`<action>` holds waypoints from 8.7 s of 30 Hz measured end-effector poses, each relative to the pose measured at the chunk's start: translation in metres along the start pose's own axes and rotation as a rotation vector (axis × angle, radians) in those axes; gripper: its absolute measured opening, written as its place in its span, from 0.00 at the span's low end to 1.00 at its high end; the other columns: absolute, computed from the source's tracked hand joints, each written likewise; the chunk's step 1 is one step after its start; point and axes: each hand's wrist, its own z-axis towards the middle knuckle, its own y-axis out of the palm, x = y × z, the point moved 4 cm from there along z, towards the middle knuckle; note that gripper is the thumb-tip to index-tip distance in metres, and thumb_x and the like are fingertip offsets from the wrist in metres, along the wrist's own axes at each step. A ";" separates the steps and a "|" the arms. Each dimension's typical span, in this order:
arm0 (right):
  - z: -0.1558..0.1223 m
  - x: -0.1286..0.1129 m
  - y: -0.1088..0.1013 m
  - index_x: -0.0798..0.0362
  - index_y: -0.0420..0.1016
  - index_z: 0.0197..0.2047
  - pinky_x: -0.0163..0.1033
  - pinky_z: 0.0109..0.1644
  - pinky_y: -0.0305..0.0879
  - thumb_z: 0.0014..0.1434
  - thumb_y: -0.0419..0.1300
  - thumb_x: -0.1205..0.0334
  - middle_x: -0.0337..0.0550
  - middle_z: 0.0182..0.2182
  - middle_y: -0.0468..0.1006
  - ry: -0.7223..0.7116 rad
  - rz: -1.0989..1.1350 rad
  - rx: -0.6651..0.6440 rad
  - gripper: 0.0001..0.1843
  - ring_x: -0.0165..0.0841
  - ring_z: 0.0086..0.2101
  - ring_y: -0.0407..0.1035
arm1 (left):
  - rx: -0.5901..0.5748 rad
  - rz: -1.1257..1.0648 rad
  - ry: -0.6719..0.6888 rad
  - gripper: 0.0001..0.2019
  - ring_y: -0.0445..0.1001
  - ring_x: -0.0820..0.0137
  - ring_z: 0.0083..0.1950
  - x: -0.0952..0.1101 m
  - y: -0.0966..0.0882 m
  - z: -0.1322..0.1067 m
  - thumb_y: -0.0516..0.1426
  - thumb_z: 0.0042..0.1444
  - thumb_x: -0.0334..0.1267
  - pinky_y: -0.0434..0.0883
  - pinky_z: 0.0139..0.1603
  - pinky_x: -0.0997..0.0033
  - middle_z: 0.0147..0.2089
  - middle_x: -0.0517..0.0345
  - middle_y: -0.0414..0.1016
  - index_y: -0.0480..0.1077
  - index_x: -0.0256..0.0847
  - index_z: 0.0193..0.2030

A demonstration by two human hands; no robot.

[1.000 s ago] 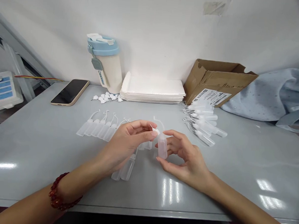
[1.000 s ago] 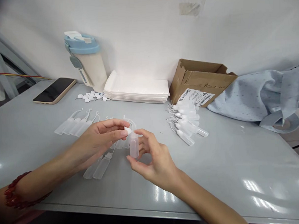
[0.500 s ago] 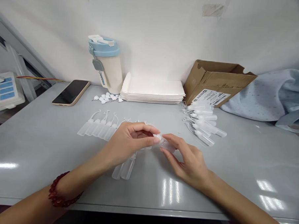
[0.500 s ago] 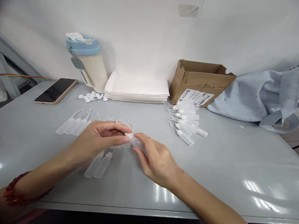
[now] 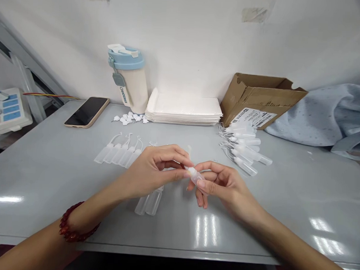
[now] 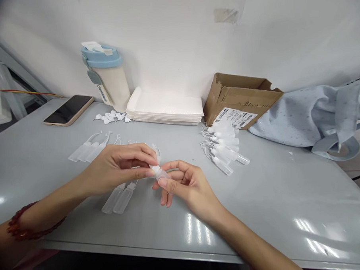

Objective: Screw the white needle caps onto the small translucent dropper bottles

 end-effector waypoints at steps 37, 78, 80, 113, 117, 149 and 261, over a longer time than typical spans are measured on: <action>-0.006 -0.006 -0.007 0.55 0.74 0.39 0.33 0.27 0.69 0.55 0.63 0.60 0.38 0.23 0.78 -0.120 -0.156 0.198 0.09 0.25 0.20 0.68 | -0.041 -0.022 -0.109 0.05 0.74 0.75 0.39 -0.001 0.009 -0.002 0.61 0.54 0.32 0.73 0.41 0.76 0.39 0.59 0.74 0.76 0.39 0.37; -0.004 -0.004 -0.007 0.55 0.70 0.37 0.31 0.21 0.56 0.56 0.61 0.57 0.40 0.23 0.78 0.002 -0.057 0.100 0.10 0.22 0.17 0.59 | -0.140 0.299 -0.047 0.08 0.71 0.76 0.28 0.005 0.015 -0.008 0.54 0.60 0.37 0.68 0.30 0.78 0.30 0.60 0.74 0.74 0.38 0.38; 0.000 0.000 -0.007 0.56 0.68 0.37 0.30 0.19 0.50 0.55 0.62 0.56 0.42 0.23 0.77 0.104 0.134 0.014 0.12 0.20 0.15 0.53 | -0.140 0.329 -0.004 0.08 0.72 0.76 0.30 0.006 0.015 -0.010 0.54 0.60 0.36 0.69 0.32 0.78 0.31 0.59 0.74 0.74 0.38 0.39; -0.008 -0.013 -0.008 0.55 0.75 0.33 0.32 0.21 0.48 0.62 0.53 0.52 0.34 0.18 0.61 -0.136 -0.359 0.146 0.16 0.24 0.19 0.51 | -0.010 0.322 0.029 0.09 0.71 0.77 0.27 0.006 0.019 -0.011 0.53 0.61 0.36 0.66 0.26 0.79 0.25 0.62 0.72 0.72 0.38 0.34; -0.003 0.002 -0.009 0.56 0.70 0.27 0.32 0.19 0.35 0.60 0.55 0.48 0.28 0.15 0.46 0.131 0.067 0.030 0.21 0.21 0.17 0.38 | 0.004 0.435 0.194 0.07 0.70 0.78 0.27 0.007 0.021 -0.013 0.52 0.61 0.32 0.66 0.27 0.80 0.27 0.60 0.72 0.71 0.36 0.37; -0.014 -0.045 -0.139 0.55 0.77 0.40 0.42 0.35 0.61 0.58 0.57 0.50 0.49 0.33 0.74 -0.224 -1.310 0.548 0.17 0.36 0.33 0.66 | 0.239 0.296 -0.166 0.11 0.72 0.77 0.25 0.004 -0.002 -0.005 0.55 0.59 0.44 0.67 0.24 0.82 0.24 0.64 0.72 0.74 0.40 0.39; 0.003 0.015 -0.002 0.53 0.46 0.62 0.48 0.44 0.72 0.64 0.45 0.72 0.54 0.47 0.72 -0.600 -1.188 0.059 0.24 0.39 0.45 0.70 | 0.066 0.353 -0.033 0.06 0.73 0.73 0.35 -0.008 0.008 -0.004 0.58 0.56 0.34 0.71 0.38 0.73 0.35 0.59 0.77 0.75 0.38 0.38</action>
